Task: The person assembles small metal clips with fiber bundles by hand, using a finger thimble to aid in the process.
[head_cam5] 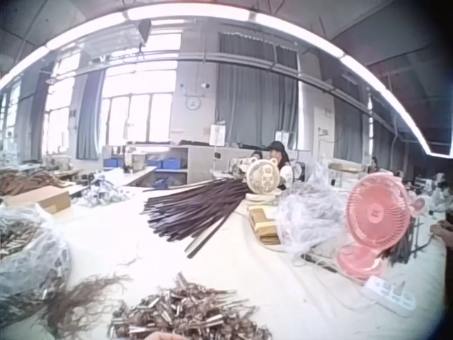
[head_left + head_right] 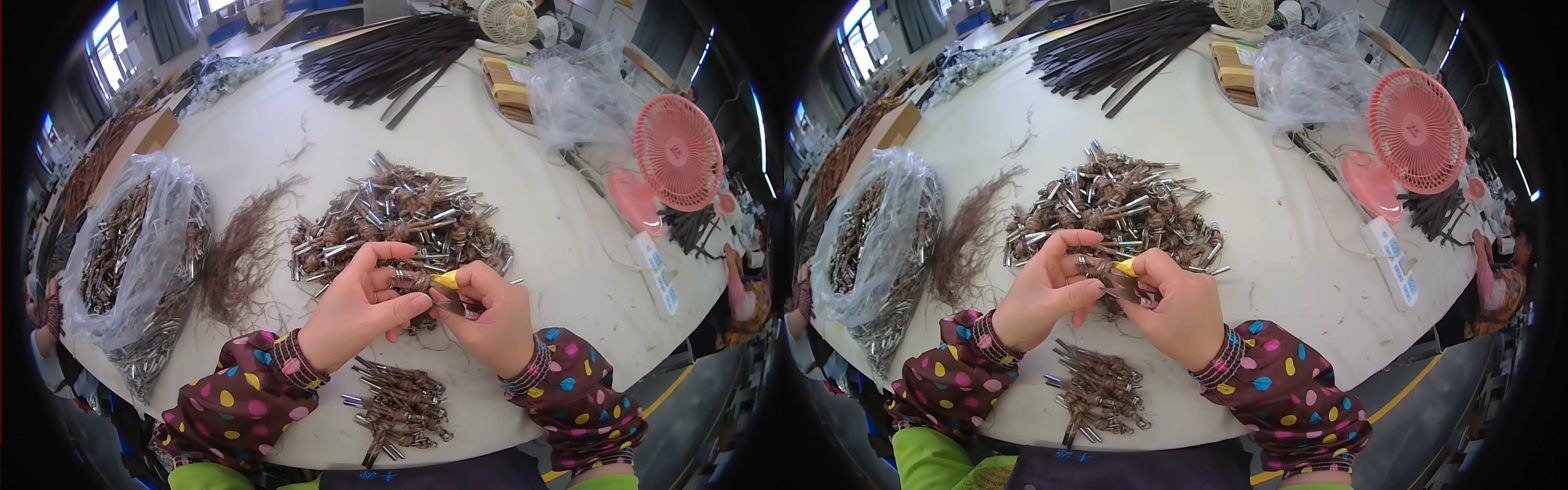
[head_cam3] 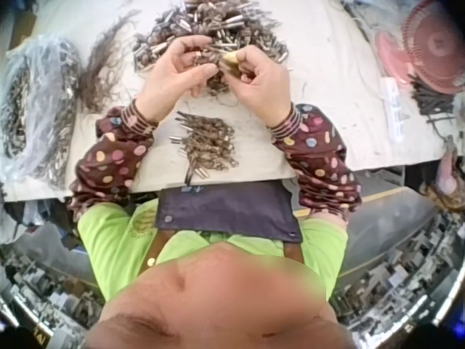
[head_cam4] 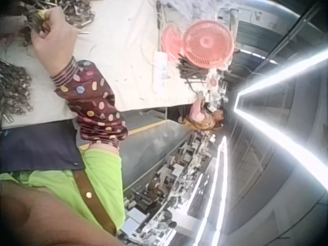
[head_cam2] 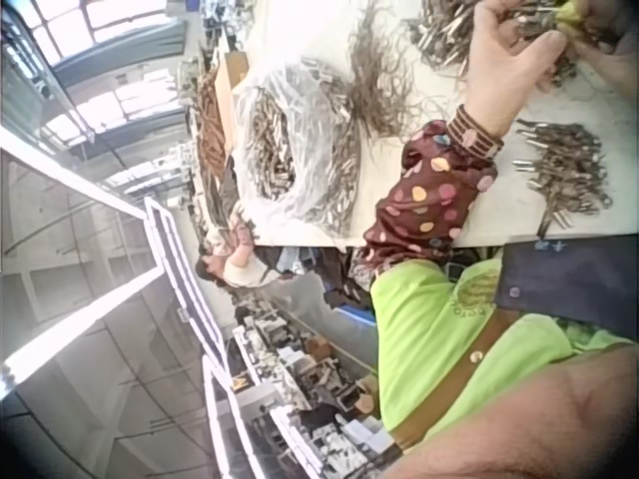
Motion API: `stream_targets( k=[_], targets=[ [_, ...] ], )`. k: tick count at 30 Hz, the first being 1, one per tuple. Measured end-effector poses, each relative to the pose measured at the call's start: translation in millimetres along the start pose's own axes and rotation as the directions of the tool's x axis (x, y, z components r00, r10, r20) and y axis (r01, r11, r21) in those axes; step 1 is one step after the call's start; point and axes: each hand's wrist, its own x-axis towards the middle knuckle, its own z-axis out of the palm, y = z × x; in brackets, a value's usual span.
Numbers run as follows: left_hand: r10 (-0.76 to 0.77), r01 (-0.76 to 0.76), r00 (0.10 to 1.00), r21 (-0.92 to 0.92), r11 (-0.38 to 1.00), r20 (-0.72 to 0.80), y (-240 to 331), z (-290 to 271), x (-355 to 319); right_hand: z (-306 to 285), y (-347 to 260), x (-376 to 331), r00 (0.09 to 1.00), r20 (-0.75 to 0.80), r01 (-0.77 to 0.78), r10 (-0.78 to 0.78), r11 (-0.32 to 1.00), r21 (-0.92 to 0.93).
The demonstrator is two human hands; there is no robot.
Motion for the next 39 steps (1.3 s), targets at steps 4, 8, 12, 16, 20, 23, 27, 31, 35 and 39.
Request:
stream_targets(
  k=[4,8,12,16,20,23,27,31,35,39],
  targets=[
    [0.007,-0.003,0.995,0.044,0.999,-0.1,-10,-3,7,3,2,-2,0.994,-0.068,0.079,-0.08,0.997,-0.021],
    [0.254,-0.214,0.946,0.199,0.956,-0.202,-23,-10,14,5,9,-1,0.997,-0.069,0.018,-0.019,1.0,-0.008],
    [0.575,-0.364,0.812,0.685,0.631,-0.099,-24,-10,11,8,6,1,0.994,-0.053,-0.088,0.093,0.991,0.099],
    [0.767,-0.442,0.58,0.897,0.012,0.275,-19,-12,14,9,6,0,0.994,-0.03,-0.103,0.108,0.986,0.135],
    [0.793,-0.434,0.552,0.901,0.008,0.259,-19,-15,13,7,2,1,0.99,0.003,-0.138,0.14,0.973,0.186],
    [0.777,-0.434,0.609,0.887,0.16,0.157,-17,-16,15,0,10,6,0.978,0.055,-0.208,0.201,0.929,0.305],
    [0.701,-0.421,0.709,0.846,0.326,0.082,-17,-12,8,-5,10,12,0.96,0.095,-0.279,0.265,0.847,0.452],
    [0.484,-0.367,0.875,0.623,0.691,-0.022,-16,-4,7,-4,14,12,0.962,0.063,-0.264,0.266,0.84,0.475],
    [0.424,-0.345,0.9,0.431,0.834,-0.099,-22,1,14,0,16,11,0.98,-0.01,-0.183,0.2,0.912,0.367],
    [0.367,-0.284,0.922,0.43,0.857,-0.121,-12,9,14,0,12,8,0.982,-0.046,-0.157,0.183,0.926,0.344]
  ],
)
